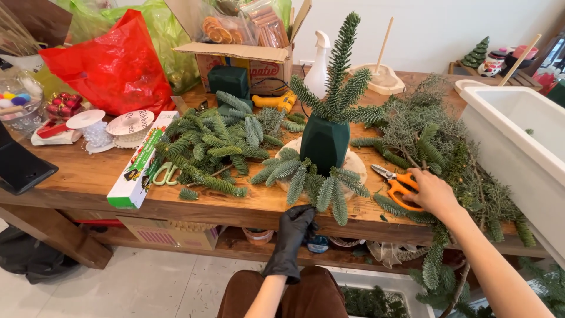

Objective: The person cuts small pine branches with orange-handled shears and inserts them into a green floral foam block mounted on a wooden base. They repeatedly trim and place branches around the foam to build a small decorative tree.

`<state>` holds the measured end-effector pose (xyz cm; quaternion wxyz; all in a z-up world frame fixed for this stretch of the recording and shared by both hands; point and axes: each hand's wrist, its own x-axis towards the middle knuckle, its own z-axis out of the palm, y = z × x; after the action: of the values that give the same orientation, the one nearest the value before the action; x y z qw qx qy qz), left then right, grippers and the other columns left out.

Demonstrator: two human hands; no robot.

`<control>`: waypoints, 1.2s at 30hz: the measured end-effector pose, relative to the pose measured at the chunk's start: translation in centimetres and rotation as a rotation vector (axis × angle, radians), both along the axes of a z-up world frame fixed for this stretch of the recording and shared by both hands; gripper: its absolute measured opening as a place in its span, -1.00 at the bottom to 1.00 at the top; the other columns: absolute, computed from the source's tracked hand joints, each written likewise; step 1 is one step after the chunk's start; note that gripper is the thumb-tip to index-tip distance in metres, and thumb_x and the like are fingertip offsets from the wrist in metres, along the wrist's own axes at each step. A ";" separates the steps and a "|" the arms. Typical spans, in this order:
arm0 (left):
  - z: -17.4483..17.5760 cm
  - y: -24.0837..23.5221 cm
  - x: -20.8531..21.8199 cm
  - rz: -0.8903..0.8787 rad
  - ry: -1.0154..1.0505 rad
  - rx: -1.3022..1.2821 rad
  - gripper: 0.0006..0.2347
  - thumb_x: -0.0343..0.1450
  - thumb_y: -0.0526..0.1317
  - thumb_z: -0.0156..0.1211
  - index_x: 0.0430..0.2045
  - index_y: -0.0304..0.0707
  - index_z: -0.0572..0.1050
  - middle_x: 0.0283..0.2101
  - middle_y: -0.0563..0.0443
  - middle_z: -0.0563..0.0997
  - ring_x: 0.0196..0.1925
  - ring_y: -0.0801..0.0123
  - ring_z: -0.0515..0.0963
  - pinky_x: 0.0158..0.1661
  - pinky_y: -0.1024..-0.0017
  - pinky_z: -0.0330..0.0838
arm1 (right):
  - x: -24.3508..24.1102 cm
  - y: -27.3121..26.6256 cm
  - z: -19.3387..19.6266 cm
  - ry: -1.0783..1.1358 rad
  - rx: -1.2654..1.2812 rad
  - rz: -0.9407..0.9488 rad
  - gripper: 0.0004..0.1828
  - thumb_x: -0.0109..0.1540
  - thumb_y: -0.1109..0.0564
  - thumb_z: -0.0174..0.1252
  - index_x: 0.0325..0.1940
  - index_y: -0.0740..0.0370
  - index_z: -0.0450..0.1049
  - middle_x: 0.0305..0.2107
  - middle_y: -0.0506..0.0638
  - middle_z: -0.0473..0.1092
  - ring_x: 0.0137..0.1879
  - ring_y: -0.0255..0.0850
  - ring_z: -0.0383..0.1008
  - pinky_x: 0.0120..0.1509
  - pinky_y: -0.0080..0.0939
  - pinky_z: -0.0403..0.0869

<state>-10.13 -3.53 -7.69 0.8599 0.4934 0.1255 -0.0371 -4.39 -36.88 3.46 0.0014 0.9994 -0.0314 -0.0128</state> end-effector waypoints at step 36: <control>15.1 9.9 0.2 -0.151 -0.009 0.098 -0.26 0.35 0.35 -0.07 0.44 0.17 0.01 0.51 -0.03 -0.02 0.51 0.04 -0.03 0.44 0.08 -0.22 | 4.1 5.8 -5.9 -0.286 1.081 0.023 -0.40 0.08 0.18 0.27 0.20 0.34 0.37 -0.22 0.37 0.48 -0.06 0.20 0.47 0.02 0.13 0.43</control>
<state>-9.95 6.35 7.45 0.8301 0.5430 0.0858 -0.0933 -0.34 -31.07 -2.43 -0.5152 0.8501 -0.0092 0.1086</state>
